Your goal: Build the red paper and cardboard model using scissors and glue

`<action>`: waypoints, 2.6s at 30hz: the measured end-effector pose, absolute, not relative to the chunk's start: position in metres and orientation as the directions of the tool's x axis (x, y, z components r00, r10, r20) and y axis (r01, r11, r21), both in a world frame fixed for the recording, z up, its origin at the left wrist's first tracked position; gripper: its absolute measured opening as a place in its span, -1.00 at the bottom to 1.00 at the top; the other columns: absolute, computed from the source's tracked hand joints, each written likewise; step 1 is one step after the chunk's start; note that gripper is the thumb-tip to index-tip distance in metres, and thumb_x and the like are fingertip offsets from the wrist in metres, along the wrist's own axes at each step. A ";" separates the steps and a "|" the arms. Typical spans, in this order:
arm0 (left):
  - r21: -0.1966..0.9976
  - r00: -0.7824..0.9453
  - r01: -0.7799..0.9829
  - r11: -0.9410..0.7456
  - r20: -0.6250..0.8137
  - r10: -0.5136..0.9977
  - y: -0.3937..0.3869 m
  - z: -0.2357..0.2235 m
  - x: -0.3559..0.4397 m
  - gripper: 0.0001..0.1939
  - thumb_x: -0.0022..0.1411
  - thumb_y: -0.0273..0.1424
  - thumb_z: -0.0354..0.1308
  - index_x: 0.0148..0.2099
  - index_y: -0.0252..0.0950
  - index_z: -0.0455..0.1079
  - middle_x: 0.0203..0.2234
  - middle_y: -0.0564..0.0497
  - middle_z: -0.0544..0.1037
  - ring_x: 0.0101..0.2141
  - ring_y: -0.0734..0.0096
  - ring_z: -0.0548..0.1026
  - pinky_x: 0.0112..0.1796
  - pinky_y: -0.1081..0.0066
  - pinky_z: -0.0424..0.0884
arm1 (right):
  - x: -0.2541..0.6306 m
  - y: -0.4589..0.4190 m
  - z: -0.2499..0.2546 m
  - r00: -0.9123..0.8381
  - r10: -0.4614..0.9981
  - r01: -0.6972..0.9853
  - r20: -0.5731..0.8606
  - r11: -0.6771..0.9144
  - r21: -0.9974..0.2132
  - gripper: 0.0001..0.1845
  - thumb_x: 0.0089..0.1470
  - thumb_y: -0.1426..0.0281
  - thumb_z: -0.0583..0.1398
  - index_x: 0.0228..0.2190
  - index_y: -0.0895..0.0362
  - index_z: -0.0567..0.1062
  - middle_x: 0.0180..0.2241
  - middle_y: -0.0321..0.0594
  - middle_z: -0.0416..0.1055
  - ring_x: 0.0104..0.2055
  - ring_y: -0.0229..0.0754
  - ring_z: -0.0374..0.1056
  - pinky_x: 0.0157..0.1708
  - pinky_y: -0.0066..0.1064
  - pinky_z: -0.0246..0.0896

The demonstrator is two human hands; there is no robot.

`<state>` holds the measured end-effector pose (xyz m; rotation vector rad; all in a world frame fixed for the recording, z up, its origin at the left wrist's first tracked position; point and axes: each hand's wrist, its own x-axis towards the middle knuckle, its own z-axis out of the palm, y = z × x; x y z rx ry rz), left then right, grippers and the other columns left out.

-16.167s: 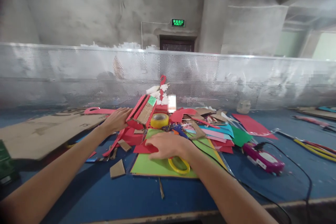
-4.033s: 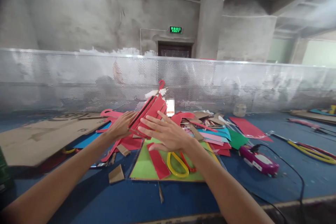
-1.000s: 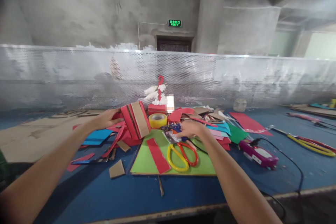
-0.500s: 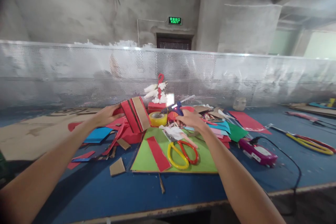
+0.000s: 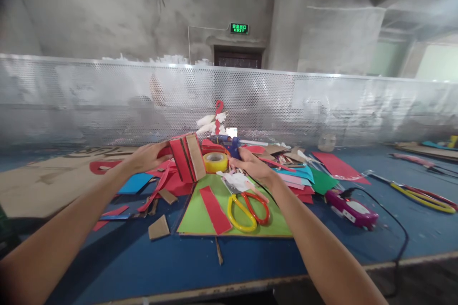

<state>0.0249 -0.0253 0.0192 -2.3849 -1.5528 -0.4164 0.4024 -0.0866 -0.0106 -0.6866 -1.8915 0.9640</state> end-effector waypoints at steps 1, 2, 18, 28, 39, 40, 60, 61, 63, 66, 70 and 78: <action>-0.084 0.404 0.910 -0.405 0.385 0.829 -0.027 0.020 0.026 -0.38 0.40 -0.07 -0.06 0.36 -0.27 0.20 0.15 -0.24 0.53 0.10 -0.12 0.52 0.08 0.08 0.37 | 0.399 -0.088 -0.010 -0.430 0.764 0.115 0.481 0.575 -0.810 -0.58 0.12 0.02 0.30 -0.32 0.12 0.38 -0.48 -0.33 0.30 -0.48 -0.29 0.16 -0.50 -0.44 0.08; -0.100 0.424 0.902 -0.420 0.390 0.817 -0.028 0.020 0.028 -0.39 0.41 -0.07 -0.06 0.36 -0.28 0.21 0.14 -0.25 0.54 0.09 -0.12 0.53 0.06 0.09 0.38 | 0.396 -0.089 -0.010 -0.393 0.767 0.163 0.507 0.601 -0.783 -0.58 0.14 0.01 0.27 -0.32 0.12 0.39 -0.49 -0.33 0.28 -0.48 -0.28 0.15 -0.48 -0.43 0.08; -0.184 0.446 0.895 -0.407 0.420 0.790 -0.051 0.037 0.044 -0.40 0.39 -0.06 -0.07 0.36 -0.19 0.23 0.14 -0.23 0.55 0.07 -0.23 0.53 -0.03 0.02 0.43 | 0.367 -0.096 -0.009 -0.091 0.622 0.695 0.778 0.599 -0.397 -0.50 0.26 0.05 0.05 -0.60 0.06 0.19 -0.65 -0.30 0.23 -0.54 -0.23 0.19 -0.43 -0.41 0.02; -0.150 0.506 0.860 -0.487 0.370 0.779 -0.056 0.042 0.051 -0.41 0.37 -0.04 -0.06 0.28 -0.27 0.31 0.05 -0.25 0.60 0.01 -0.17 0.56 -0.05 0.07 0.43 | 0.364 -0.100 -0.006 -0.080 0.606 0.694 0.791 0.604 -0.392 -0.54 0.26 0.05 0.03 -0.53 0.10 0.31 -0.58 -0.24 0.33 -0.47 -0.18 0.28 -0.38 -0.40 0.11; -0.095 0.547 0.824 -0.559 0.392 0.739 -0.053 0.041 0.047 -0.41 0.37 -0.02 -0.05 0.26 -0.26 0.34 0.02 -0.22 0.61 -0.01 -0.11 0.57 -0.05 0.11 0.42 | 0.361 -0.104 -0.003 -0.081 0.654 0.678 0.752 0.589 -0.439 -0.50 0.24 -0.01 0.04 -0.56 0.08 0.27 -0.61 -0.27 0.24 -0.49 -0.20 0.23 -0.45 -0.42 0.08; -0.084 0.547 0.821 -0.564 0.397 0.737 -0.053 0.041 0.046 -0.41 0.37 -0.02 -0.05 0.27 -0.25 0.33 0.01 -0.21 0.62 -0.02 -0.10 0.57 -0.05 0.12 0.43 | 0.362 -0.104 -0.003 -0.107 0.663 0.677 0.741 0.594 -0.434 -0.50 0.24 0.00 0.04 -0.56 0.08 0.28 -0.61 -0.28 0.24 -0.49 -0.21 0.21 -0.45 -0.41 0.08; -0.106 0.544 0.831 -0.547 0.365 0.756 -0.048 0.036 0.046 -0.37 0.36 -0.01 -0.02 0.30 -0.27 0.33 0.04 -0.27 0.59 0.02 -0.12 0.55 -0.01 0.10 0.40 | 0.367 -0.104 -0.004 -0.113 0.624 0.704 0.773 0.599 -0.380 -0.50 0.27 0.00 0.04 -0.54 0.08 0.28 -0.60 -0.26 0.30 -0.49 -0.18 0.26 -0.42 -0.40 0.05; -0.119 0.545 0.832 -0.542 0.361 0.757 -0.049 0.036 0.047 -0.38 0.37 -0.02 -0.02 0.30 -0.28 0.33 0.03 -0.27 0.60 0.01 -0.12 0.56 -0.01 0.11 0.40 | 0.367 -0.105 -0.004 -0.111 0.628 0.713 0.770 0.590 -0.378 -0.50 0.27 0.00 0.04 -0.54 0.08 0.28 -0.59 -0.25 0.31 -0.48 -0.16 0.28 -0.41 -0.39 0.05; -0.140 0.551 0.830 -0.539 0.353 0.756 -0.050 0.037 0.048 -0.38 0.37 -0.02 -0.03 0.30 -0.29 0.33 0.01 -0.27 0.61 0.00 -0.12 0.56 -0.03 0.11 0.41 | 0.367 -0.105 -0.003 -0.110 0.633 0.723 0.766 0.580 -0.376 -0.51 0.27 0.00 0.02 -0.53 0.08 0.30 -0.57 -0.22 0.34 -0.46 -0.14 0.31 -0.40 -0.39 0.07; -0.145 0.555 0.828 -0.541 0.349 0.755 -0.051 0.038 0.049 -0.37 0.37 -0.03 -0.03 0.31 -0.30 0.32 -0.01 -0.27 0.61 -0.01 -0.11 0.56 -0.04 0.12 0.42 | 0.366 -0.105 -0.003 -0.122 0.635 0.732 0.763 0.577 -0.363 -0.51 0.28 0.01 0.02 -0.52 0.09 0.30 -0.56 -0.22 0.35 -0.47 -0.15 0.30 -0.40 -0.39 0.06; -0.122 0.549 0.831 -0.543 0.345 0.762 -0.052 0.038 0.048 -0.37 0.37 -0.03 -0.03 0.30 -0.34 0.32 -0.01 -0.30 0.60 -0.01 -0.14 0.56 -0.04 0.10 0.41 | 0.365 -0.105 -0.003 -0.127 0.645 0.752 0.754 0.558 -0.350 -0.49 0.26 0.00 0.02 -0.57 0.08 0.27 -0.61 -0.22 0.31 -0.51 -0.17 0.27 -0.43 -0.38 0.03; -0.017 0.530 0.821 -0.571 0.396 0.750 -0.043 0.039 0.033 -0.39 0.35 0.02 -0.03 0.24 -0.25 0.39 0.03 -0.20 0.61 0.02 -0.11 0.56 -0.02 0.13 0.41 | 0.357 -0.112 -0.002 -0.234 0.679 0.763 0.695 0.572 -0.302 -0.48 0.29 0.04 0.05 -0.60 0.09 0.31 -0.58 -0.18 0.38 -0.48 -0.16 0.31 -0.42 -0.40 0.05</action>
